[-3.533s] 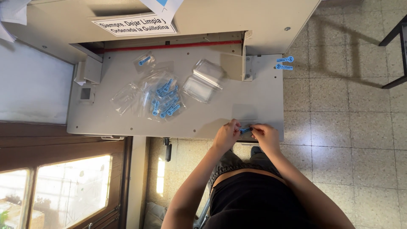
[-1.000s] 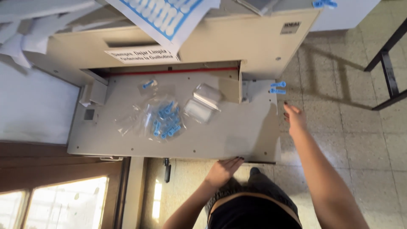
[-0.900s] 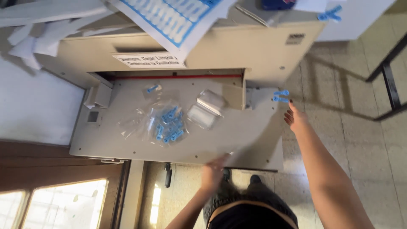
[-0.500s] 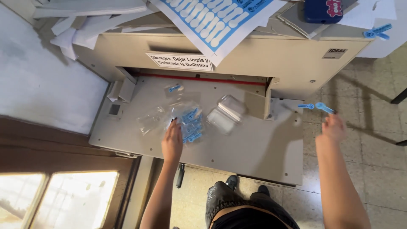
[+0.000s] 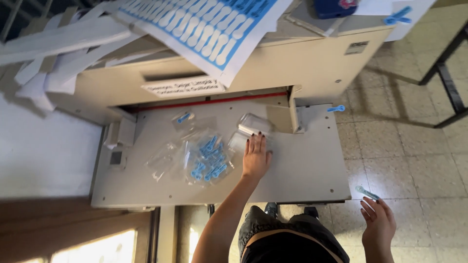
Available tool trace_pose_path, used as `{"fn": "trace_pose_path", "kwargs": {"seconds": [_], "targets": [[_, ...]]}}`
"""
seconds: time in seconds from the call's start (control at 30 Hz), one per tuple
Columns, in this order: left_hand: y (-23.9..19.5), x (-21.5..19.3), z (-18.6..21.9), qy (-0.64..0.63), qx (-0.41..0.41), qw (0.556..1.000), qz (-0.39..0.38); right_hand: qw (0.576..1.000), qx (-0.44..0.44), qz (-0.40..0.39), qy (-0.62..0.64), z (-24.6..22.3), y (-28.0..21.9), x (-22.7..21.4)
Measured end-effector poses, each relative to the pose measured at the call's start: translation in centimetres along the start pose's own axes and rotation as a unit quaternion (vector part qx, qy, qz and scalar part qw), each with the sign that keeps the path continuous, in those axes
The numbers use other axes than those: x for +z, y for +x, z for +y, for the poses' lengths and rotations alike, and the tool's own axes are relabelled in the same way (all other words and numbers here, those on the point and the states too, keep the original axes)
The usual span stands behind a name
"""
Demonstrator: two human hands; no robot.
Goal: Peeling individual blue labels from a printed sheet and placing them into small plastic bags for packaging.
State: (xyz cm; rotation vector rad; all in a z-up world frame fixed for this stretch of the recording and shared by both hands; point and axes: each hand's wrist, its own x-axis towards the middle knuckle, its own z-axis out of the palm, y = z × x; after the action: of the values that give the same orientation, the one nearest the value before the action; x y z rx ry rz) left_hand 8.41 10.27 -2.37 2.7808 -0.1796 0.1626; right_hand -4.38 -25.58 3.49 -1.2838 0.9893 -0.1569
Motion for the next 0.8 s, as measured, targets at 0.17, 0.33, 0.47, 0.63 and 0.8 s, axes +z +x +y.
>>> {"fn": "trace_pose_path", "kwargs": {"seconds": [0.17,0.33,0.47,0.63,0.8], "targets": [[2.4,-0.2,0.2,-0.002,0.091,0.991,0.097,0.998,-0.034,0.018,0.048,0.5,-2.5,-0.4],[1.7,-8.2,4.2,-0.536,-0.112,0.836,0.042,0.995,-0.090,-0.037,0.030,-3.6,-8.6,3.9],[-1.3,-6.9,6.9,-0.762,-0.238,0.602,-0.018,0.988,-0.036,-0.146,-0.029,-10.9,-15.5,10.5],[-5.8,-4.8,8.9,-0.765,-0.221,0.599,-0.087,0.959,-0.092,-0.255,0.077,-4.4,-7.3,13.6],[-8.3,-3.1,9.2,-0.748,-0.195,0.623,-0.115,0.952,-0.122,-0.277,0.037,-1.9,-2.2,13.9]]}}
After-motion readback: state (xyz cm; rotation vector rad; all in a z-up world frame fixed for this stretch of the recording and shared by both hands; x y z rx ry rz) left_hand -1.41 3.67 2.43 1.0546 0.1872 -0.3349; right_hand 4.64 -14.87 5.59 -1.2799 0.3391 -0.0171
